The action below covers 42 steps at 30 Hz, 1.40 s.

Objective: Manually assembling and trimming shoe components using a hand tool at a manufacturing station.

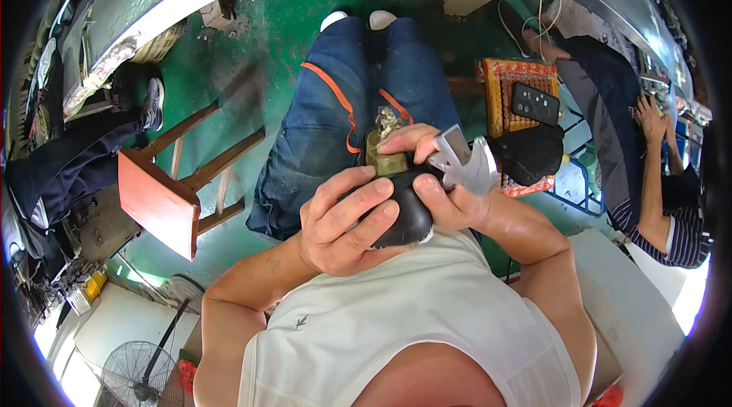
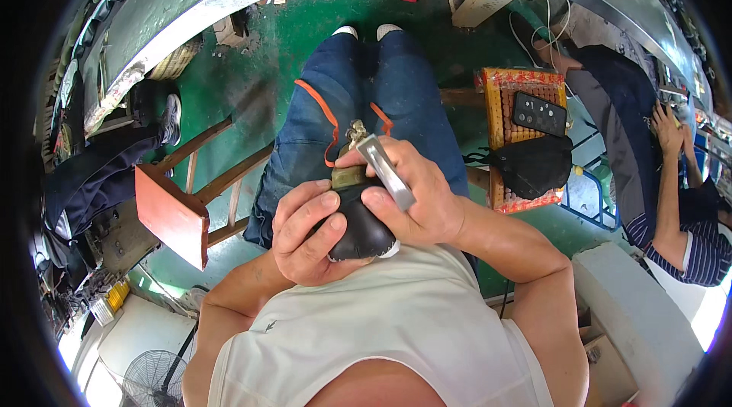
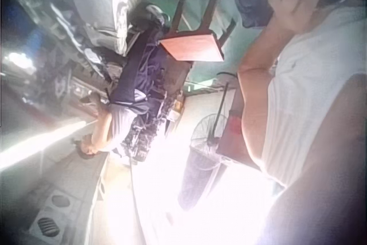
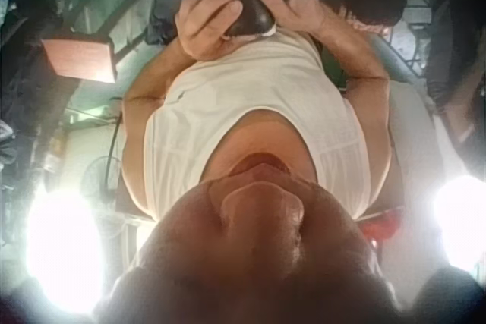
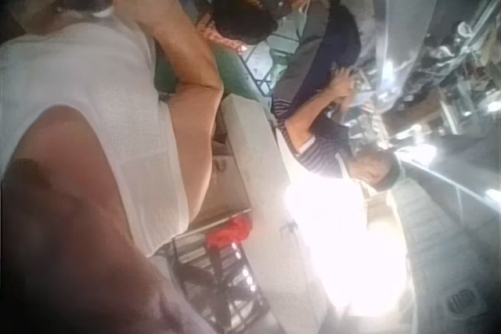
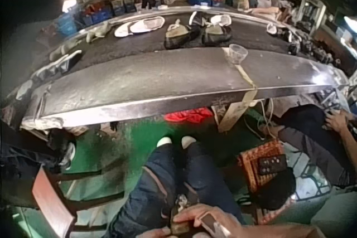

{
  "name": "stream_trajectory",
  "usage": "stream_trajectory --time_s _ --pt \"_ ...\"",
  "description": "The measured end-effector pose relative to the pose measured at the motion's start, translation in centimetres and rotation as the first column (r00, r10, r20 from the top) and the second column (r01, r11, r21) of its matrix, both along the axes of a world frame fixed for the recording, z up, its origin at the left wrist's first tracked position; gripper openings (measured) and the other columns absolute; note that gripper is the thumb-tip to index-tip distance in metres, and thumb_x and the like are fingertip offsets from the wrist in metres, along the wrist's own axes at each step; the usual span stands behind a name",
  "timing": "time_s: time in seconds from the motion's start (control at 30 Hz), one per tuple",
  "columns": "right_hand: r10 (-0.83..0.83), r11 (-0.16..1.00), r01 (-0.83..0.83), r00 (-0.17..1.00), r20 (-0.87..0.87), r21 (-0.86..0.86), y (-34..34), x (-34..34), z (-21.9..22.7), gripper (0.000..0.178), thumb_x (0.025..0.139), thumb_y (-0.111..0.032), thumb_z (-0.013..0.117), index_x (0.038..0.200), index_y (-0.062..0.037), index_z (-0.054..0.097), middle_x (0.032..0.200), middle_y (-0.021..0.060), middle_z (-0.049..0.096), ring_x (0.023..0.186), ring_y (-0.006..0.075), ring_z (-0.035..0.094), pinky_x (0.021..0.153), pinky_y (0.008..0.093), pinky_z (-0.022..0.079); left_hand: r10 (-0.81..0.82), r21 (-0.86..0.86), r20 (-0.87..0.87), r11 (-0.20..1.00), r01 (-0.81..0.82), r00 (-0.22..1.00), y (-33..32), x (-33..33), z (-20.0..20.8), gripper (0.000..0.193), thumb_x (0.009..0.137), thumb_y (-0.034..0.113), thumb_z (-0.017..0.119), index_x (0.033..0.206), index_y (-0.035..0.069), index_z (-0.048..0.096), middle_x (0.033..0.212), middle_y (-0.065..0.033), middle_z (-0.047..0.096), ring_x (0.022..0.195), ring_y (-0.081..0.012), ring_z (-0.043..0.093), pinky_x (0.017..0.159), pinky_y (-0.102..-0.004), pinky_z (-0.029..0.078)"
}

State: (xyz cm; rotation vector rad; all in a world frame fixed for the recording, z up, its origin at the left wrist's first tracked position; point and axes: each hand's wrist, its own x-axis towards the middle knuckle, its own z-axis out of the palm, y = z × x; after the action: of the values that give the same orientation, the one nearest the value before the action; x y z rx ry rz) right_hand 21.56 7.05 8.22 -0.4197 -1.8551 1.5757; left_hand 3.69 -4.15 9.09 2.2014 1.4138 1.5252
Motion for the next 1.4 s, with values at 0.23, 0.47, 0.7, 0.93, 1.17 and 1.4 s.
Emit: stream_trajectory --time_s 0.23,0.47,0.7,0.93,1.17,1.4 --pt "0.063 0.983 -0.036 0.988 0.143 -0.183 5.3 -0.5 1.4 0.057 0.081 -0.031 0.083 0.115 -0.0022 0.048 0.124 0.0184 0.064 0.107 0.0203 0.062 0.095 0.0391 0.049 0.021 -0.273 0.116 0.962 0.011 0.993 3.6 -1.4 -0.3 0.091 0.067 0.021 0.092 0.142 0.001 0.046 0.142 -0.0240 0.049 0.123 -0.0446 0.054 0.105 -0.0532 0.045" --pt "-0.268 0.963 0.212 0.800 0.537 0.166 8.6 -0.1 1.0 0.071 0.072 -0.029 0.088 0.122 0.0034 0.051 0.114 0.0191 0.066 0.104 0.0277 0.067 0.092 0.0386 0.052 0.066 -0.609 0.325 0.778 0.155 0.943 4.8 -2.2 -8.0 0.068 0.095 0.030 0.071 0.149 -0.001 0.043 0.140 -0.0234 0.052 0.132 -0.0346 0.051 0.113 -0.0409 0.038" --pt "-0.091 0.758 0.317 0.916 0.390 -0.570 2.8 0.9 -7.8 0.036 0.077 -0.010 0.079 0.107 -0.0005 0.062 0.088 0.0064 0.065 0.076 0.0139 0.064 0.066 0.0300 0.053 0.492 -0.853 0.494 0.433 0.291 0.717 6.6 -2.0 -10.7 0.053 0.106 0.044 0.048 0.120 -0.003 0.067 0.095 -0.0100 0.073 0.089 -0.0202 0.070 0.082 -0.0341 0.055" --pt "-0.017 0.771 0.357 0.839 0.543 -0.527 2.6 5.8 -5.3 0.035 0.090 -0.013 0.068 0.122 -0.0028 0.057 0.093 0.0047 0.065 0.067 0.0124 0.058 0.062 0.0280 0.049 0.563 -0.699 0.657 0.207 0.684 0.501 6.0 -3.9 -9.0 0.055 0.104 0.046 0.052 0.136 0.001 0.056 0.120 -0.0087 0.068 0.107 -0.0179 0.065 0.093 -0.0385 0.052" --pt "0.121 0.975 -0.224 0.546 0.829 0.006 2.8 7.3 0.2 0.034 0.092 -0.012 0.064 0.123 -0.0009 0.054 0.098 0.0163 0.065 0.086 0.0303 0.066 0.077 0.0420 0.053 0.309 -0.743 0.651 0.447 0.498 0.694 2.4 0.3 -10.3 0.096 0.087 0.015 0.078 0.158 -0.004 0.017 0.153 -0.0203 0.042 0.143 -0.0261 0.039 0.119 -0.0345 0.029" --pt "-0.185 0.732 -0.513 0.483 0.856 0.447 4.2 5.5 2.0 0.052 0.083 0.002 0.059 0.134 0.0073 0.049 0.123 0.0210 0.060 0.115 0.0366 0.059 0.091 0.0443 0.053 0.294 -0.757 0.636 0.418 0.503 0.713 2.5 0.4 -10.9 0.098 0.088 0.014 0.076 0.159 -0.004 0.009 0.157 -0.0214 0.036 0.146 -0.0270 0.035 0.120 -0.0344 0.027"
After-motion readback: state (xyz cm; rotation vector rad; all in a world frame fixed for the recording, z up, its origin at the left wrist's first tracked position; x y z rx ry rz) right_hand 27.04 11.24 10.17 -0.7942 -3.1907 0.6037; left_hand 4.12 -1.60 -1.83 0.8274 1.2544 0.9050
